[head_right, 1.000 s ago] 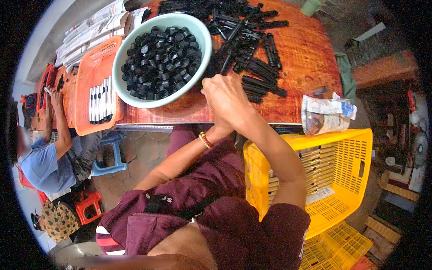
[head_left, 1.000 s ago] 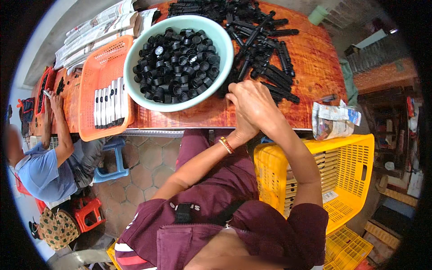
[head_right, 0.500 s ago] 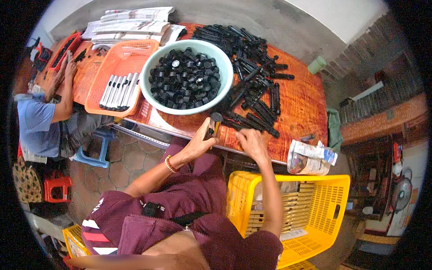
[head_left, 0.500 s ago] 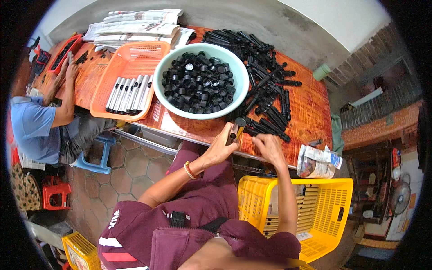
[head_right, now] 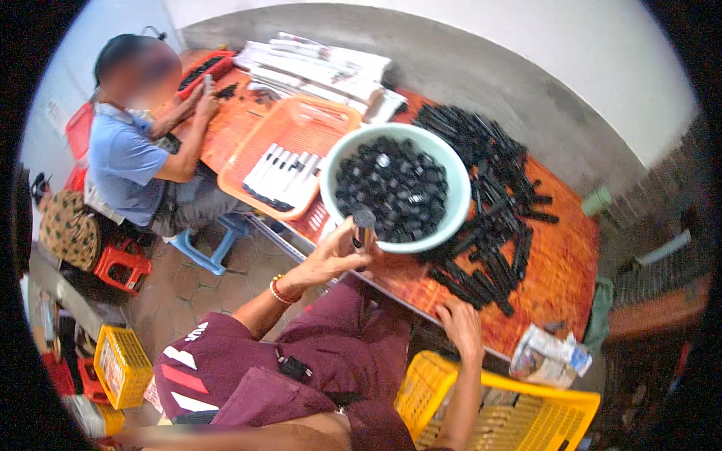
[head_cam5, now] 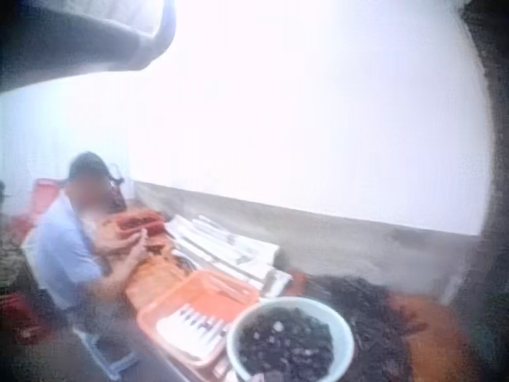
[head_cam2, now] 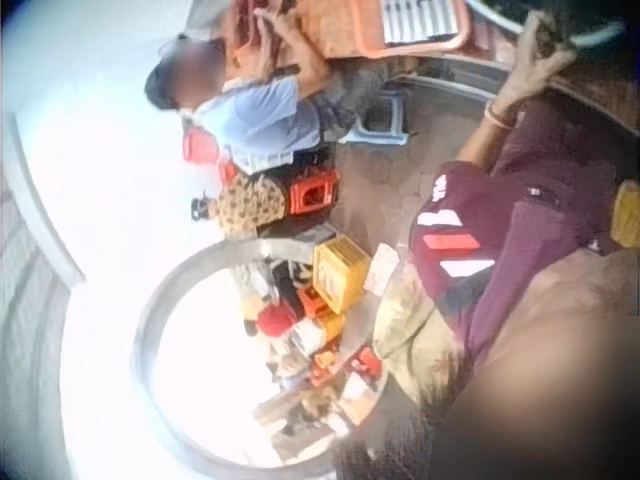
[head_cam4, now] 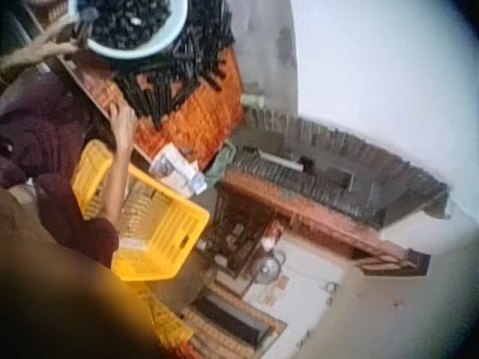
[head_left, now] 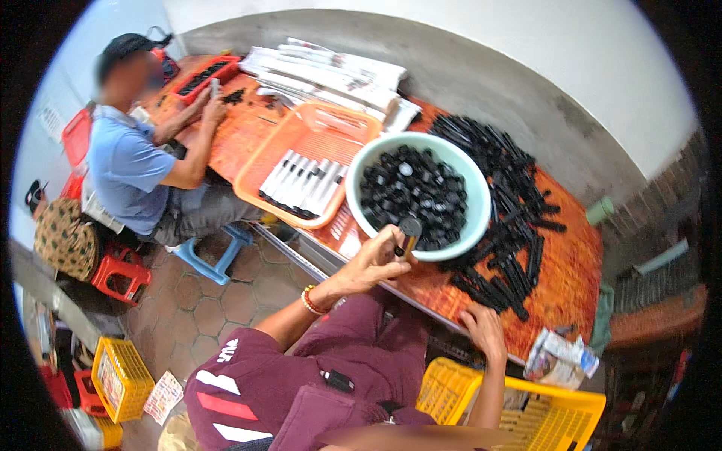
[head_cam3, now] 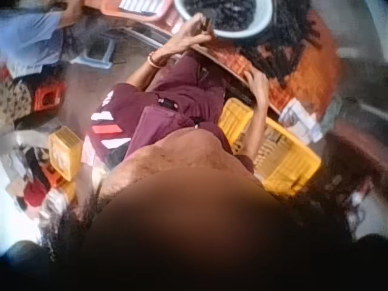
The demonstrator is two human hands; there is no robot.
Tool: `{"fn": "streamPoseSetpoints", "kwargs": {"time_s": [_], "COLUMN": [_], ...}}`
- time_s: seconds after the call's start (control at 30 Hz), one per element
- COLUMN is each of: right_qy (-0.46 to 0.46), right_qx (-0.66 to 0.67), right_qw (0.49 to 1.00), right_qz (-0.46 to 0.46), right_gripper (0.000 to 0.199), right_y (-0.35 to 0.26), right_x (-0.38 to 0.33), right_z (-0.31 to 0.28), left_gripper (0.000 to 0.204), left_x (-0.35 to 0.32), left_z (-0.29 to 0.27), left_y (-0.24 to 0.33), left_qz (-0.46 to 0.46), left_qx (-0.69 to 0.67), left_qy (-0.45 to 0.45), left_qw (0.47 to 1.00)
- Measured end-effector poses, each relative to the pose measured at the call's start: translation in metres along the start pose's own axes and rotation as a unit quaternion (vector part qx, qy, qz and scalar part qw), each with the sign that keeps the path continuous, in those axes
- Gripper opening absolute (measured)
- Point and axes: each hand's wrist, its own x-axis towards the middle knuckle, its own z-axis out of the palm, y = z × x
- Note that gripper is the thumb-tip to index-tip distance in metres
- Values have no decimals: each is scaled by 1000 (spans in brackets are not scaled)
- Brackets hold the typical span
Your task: The person repeatedly picks up a silver marker body and a black cap, then screws the cap onto the body. Completed markers are placed into a yellow basket. The person handles marker bodies and caps one at a time.
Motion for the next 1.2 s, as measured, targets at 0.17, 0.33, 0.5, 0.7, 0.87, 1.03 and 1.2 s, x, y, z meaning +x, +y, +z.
{"fn": "streamPoseSetpoints", "kwargs": {"time_s": [0.17,0.33,0.5,0.7,0.87,1.03,1.2], "right_qy": [7,-8,2,8,-6,25,13], "right_qx": [-7,-8,-15,-22,-17,-37,-7], "right_qw": [1000,999,999,999,999,999,1000], "right_qz": [19,41,49,40,48,32,23], "right_gripper": [28,27,27,24,22,22,27], "right_y": [-3,-11,-4,-4,-14,-9,9], "right_x": [2,7,8,9,7,5,10], "right_z": [3,4,6,8,5,8,17], "left_gripper": [37,31,23,37,38,40,47], "left_x": [17,41,58,39,14,14,7], "left_z": [-106,-249,-309,-266,-307,-309,-306], "left_y": [31,11,4,6,-30,-27,-42], "left_qz": [6,-46,-285,-292,-283,-258,-35], "left_qx": [127,349,481,540,558,560,458], "left_qy": [143,206,190,77,114,103,196], "left_qw": [982,913,807,785,771,781,866]}}
